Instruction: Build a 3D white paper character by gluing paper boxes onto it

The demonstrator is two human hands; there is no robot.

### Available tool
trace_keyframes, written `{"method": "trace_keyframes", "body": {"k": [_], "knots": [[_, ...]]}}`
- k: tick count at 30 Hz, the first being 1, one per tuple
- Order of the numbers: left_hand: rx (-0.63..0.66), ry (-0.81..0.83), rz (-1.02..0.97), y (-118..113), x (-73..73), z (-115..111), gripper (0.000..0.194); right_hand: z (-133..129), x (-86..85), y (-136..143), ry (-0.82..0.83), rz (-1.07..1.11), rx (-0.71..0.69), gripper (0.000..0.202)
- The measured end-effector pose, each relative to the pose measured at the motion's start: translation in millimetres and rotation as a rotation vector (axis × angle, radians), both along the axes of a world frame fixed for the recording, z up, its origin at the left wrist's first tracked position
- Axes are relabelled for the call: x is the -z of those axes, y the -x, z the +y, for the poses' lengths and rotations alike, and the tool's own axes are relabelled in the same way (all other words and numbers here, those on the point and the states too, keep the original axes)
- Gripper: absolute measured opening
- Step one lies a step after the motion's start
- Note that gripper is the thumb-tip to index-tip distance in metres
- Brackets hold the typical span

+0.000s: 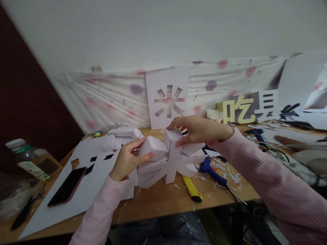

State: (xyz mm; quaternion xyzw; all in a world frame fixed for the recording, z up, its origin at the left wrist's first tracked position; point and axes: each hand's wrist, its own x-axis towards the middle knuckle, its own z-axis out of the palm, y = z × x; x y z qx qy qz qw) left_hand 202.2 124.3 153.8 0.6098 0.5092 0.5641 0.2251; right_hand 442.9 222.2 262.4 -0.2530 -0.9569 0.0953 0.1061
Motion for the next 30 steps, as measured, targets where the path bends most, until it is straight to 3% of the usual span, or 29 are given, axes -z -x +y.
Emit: {"method": "trace_keyframes", "body": {"k": [7, 25, 30], "knots": [[0.018, -0.002, -0.016, 0, -2.7, 8, 0.059, 0, -0.9, 2, 0.013, -0.012, 0.056, 0.055], [0.055, -0.021, -0.056, 13, 11.8, 3, 0.066, -20, -3.8, 16, -0.12, -0.082, 0.065, 0.054], [0.087, -0.004, -0.049, 15, 11.0, 13, 0.071, -14, -10.3, 21, -0.072, -0.108, 0.096, 0.056]]}}
